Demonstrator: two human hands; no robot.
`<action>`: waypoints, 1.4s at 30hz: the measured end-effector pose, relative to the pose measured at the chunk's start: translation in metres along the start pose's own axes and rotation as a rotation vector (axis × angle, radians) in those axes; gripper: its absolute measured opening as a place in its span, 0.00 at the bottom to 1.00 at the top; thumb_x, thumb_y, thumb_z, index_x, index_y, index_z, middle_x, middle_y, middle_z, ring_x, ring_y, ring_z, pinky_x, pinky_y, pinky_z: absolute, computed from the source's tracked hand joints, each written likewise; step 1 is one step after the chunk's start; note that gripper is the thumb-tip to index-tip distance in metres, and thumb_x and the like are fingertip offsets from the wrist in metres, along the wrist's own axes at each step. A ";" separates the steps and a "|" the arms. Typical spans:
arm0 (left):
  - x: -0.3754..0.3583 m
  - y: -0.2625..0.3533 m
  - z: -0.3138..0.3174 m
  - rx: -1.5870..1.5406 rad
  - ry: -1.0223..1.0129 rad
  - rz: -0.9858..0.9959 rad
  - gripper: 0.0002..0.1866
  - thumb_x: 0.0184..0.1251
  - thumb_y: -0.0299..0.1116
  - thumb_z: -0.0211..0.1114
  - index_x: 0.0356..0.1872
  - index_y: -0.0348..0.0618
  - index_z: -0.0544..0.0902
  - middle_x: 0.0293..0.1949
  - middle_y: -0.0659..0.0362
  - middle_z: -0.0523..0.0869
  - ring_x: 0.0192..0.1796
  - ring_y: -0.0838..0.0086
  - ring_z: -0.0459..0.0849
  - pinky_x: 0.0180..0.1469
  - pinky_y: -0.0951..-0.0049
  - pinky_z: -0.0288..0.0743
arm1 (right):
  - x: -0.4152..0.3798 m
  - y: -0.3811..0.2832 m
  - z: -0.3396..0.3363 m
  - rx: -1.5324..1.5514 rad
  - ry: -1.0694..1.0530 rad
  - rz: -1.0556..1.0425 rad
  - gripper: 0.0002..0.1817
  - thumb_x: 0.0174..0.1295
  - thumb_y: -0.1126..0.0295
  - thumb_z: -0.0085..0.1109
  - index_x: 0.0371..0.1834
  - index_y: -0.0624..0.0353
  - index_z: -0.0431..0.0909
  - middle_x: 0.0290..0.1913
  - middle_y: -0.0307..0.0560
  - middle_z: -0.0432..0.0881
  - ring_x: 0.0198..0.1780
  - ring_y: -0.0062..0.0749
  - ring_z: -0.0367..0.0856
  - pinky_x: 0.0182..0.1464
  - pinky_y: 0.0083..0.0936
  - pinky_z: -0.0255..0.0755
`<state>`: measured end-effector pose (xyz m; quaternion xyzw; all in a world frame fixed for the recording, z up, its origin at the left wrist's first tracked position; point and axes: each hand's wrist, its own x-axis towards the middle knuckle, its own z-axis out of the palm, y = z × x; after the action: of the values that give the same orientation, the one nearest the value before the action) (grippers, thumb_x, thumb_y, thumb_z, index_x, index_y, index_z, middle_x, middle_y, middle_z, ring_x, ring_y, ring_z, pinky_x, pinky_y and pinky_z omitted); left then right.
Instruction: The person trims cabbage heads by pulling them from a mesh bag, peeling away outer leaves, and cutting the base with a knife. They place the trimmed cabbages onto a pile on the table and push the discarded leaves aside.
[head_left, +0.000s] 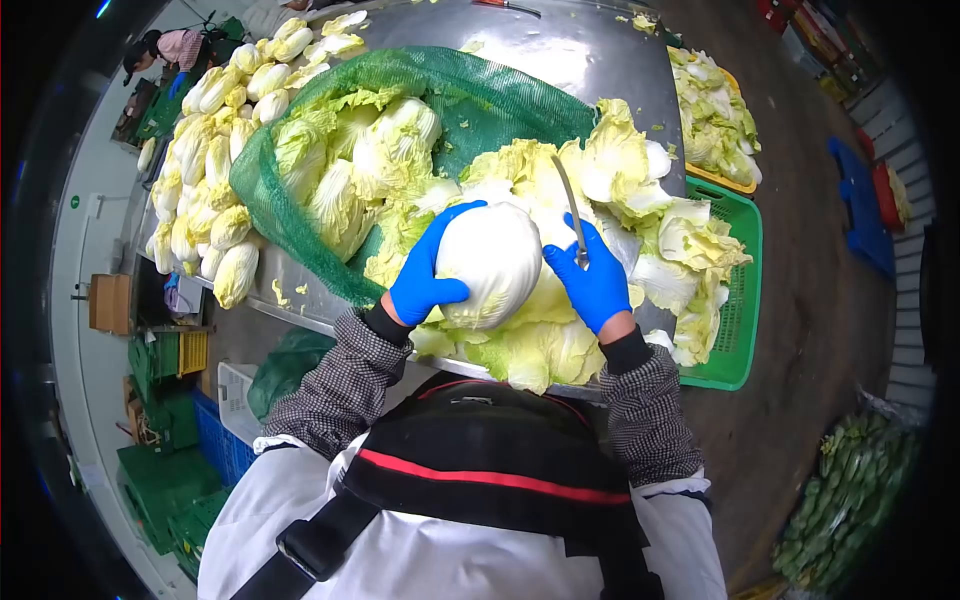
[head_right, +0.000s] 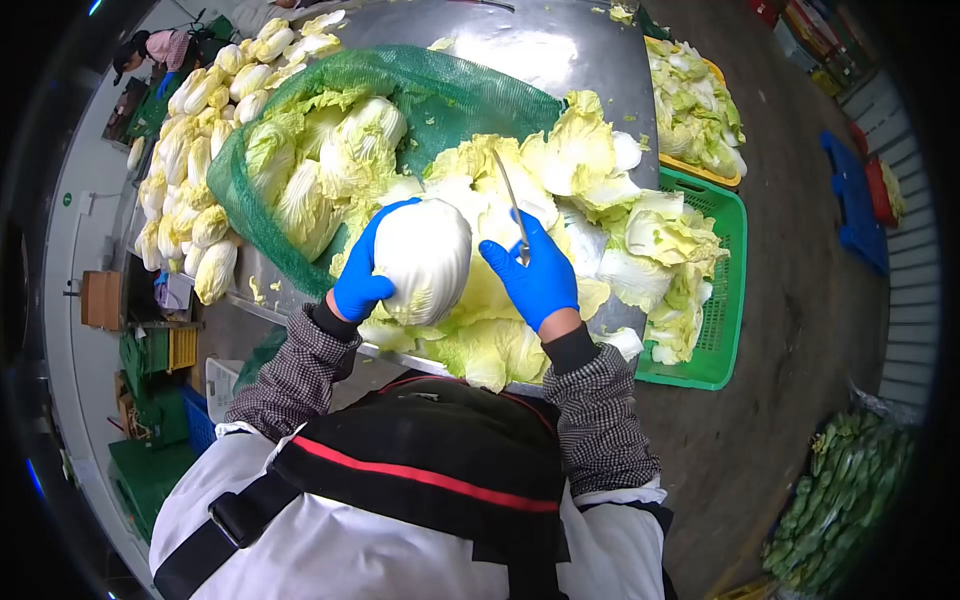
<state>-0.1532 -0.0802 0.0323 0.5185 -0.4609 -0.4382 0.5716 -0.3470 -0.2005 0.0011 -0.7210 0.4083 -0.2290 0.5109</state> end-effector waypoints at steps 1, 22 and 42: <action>-0.001 -0.001 0.002 0.000 0.001 -0.002 0.51 0.36 0.51 0.72 0.63 0.38 0.60 0.61 0.52 0.66 0.63 0.66 0.65 0.65 0.67 0.55 | -0.006 -0.011 -0.003 0.001 -0.002 0.002 0.32 0.53 0.55 0.63 0.59 0.56 0.67 0.31 0.44 0.76 0.32 0.28 0.75 0.39 0.23 0.70; -0.019 -0.017 -0.026 0.101 0.317 -0.042 0.40 0.48 0.44 0.69 0.62 0.39 0.62 0.56 0.53 0.70 0.59 0.66 0.68 0.62 0.68 0.61 | -0.017 -0.053 0.014 0.402 -0.210 -0.077 0.17 0.49 0.72 0.62 0.42 0.57 0.67 0.35 0.40 0.73 0.35 0.19 0.72 0.37 0.18 0.69; -0.032 -0.010 -0.094 -0.641 -0.059 -0.351 0.33 0.66 0.53 0.48 0.65 0.40 0.58 0.62 0.52 0.67 0.61 0.65 0.70 0.63 0.65 0.63 | 0.022 -0.104 0.083 0.138 -0.331 0.044 0.28 0.47 0.59 0.68 0.51 0.52 0.68 0.33 0.41 0.75 0.34 0.22 0.73 0.35 0.20 0.70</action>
<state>-0.0677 -0.0323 0.0167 0.3712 -0.2203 -0.6666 0.6077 -0.2358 -0.1579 0.0642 -0.7029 0.3177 -0.1235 0.6243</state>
